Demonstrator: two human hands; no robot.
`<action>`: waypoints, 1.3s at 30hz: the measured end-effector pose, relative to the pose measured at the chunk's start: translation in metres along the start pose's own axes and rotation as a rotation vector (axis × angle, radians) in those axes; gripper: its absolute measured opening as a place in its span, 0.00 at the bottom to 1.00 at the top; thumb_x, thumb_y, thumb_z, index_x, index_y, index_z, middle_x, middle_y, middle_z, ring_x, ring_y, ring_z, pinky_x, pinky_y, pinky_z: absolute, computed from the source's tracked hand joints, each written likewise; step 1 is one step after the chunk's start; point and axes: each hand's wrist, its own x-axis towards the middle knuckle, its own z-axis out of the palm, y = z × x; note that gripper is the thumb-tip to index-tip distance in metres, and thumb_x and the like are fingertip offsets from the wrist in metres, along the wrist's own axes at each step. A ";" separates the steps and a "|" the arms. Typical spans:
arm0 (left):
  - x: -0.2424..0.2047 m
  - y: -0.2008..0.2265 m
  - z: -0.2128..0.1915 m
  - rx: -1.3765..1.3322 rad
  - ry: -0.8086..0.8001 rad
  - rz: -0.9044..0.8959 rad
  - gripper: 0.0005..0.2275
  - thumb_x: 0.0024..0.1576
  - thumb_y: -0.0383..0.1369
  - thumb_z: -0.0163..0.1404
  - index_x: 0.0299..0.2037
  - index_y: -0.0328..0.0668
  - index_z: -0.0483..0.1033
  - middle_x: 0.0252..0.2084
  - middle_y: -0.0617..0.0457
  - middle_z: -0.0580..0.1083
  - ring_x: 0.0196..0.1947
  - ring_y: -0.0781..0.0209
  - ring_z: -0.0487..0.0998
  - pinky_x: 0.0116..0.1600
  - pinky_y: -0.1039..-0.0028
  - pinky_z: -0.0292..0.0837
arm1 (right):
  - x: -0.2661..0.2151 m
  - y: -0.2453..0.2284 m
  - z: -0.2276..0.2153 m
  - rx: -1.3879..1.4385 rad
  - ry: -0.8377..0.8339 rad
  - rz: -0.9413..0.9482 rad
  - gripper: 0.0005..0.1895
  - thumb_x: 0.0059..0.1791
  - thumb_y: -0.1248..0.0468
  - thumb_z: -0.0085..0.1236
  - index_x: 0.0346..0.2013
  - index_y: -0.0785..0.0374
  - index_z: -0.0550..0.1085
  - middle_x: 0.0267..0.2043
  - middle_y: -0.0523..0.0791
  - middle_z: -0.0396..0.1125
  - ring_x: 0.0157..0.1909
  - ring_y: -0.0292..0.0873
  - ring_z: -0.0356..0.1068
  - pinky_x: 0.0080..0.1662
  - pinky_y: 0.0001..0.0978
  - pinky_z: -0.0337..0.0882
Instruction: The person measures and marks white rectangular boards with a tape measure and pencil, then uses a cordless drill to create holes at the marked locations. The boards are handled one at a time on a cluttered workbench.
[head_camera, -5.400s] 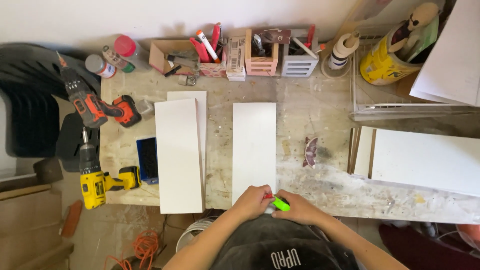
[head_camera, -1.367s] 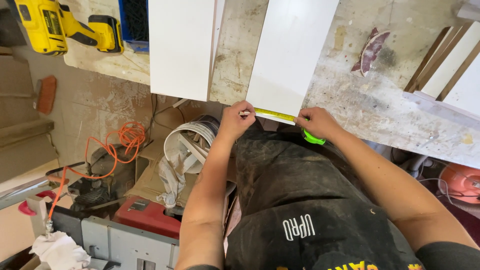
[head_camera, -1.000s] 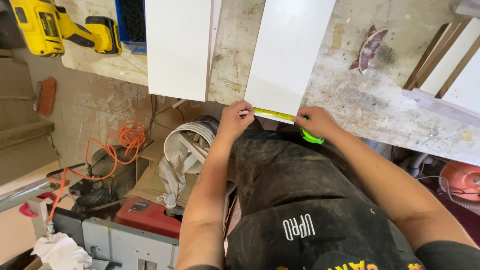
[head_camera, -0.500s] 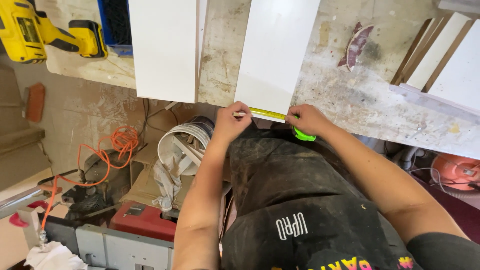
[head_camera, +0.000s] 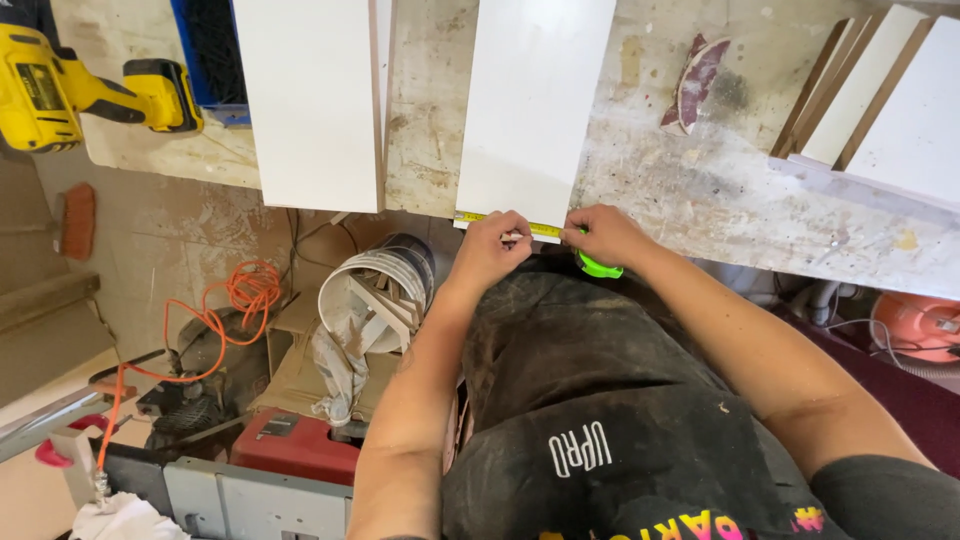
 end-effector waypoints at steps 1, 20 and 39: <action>0.000 -0.001 0.001 0.000 -0.002 -0.001 0.04 0.52 0.32 0.61 0.35 0.48 0.81 0.27 0.43 0.75 0.32 0.44 0.81 0.38 0.64 0.79 | -0.001 -0.001 -0.001 0.002 -0.001 0.001 0.14 0.51 0.45 0.55 0.36 0.46 0.83 0.39 0.47 0.79 0.52 0.62 0.76 0.55 0.53 0.74; 0.001 -0.005 0.005 0.105 -0.016 0.042 0.02 0.55 0.33 0.59 0.35 0.48 0.81 0.27 0.42 0.75 0.35 0.40 0.81 0.44 0.60 0.78 | -0.001 -0.005 -0.001 -0.037 -0.005 0.014 0.14 0.51 0.45 0.54 0.37 0.45 0.83 0.42 0.47 0.79 0.54 0.62 0.75 0.56 0.55 0.73; -0.032 0.052 -0.063 -0.105 0.336 -0.449 0.05 0.51 0.32 0.63 0.35 0.45 0.85 0.34 0.45 0.82 0.42 0.52 0.81 0.51 0.62 0.78 | 0.071 -0.049 -0.153 -0.011 0.192 -0.239 0.17 0.54 0.47 0.52 0.36 0.53 0.83 0.44 0.52 0.78 0.55 0.64 0.75 0.57 0.56 0.71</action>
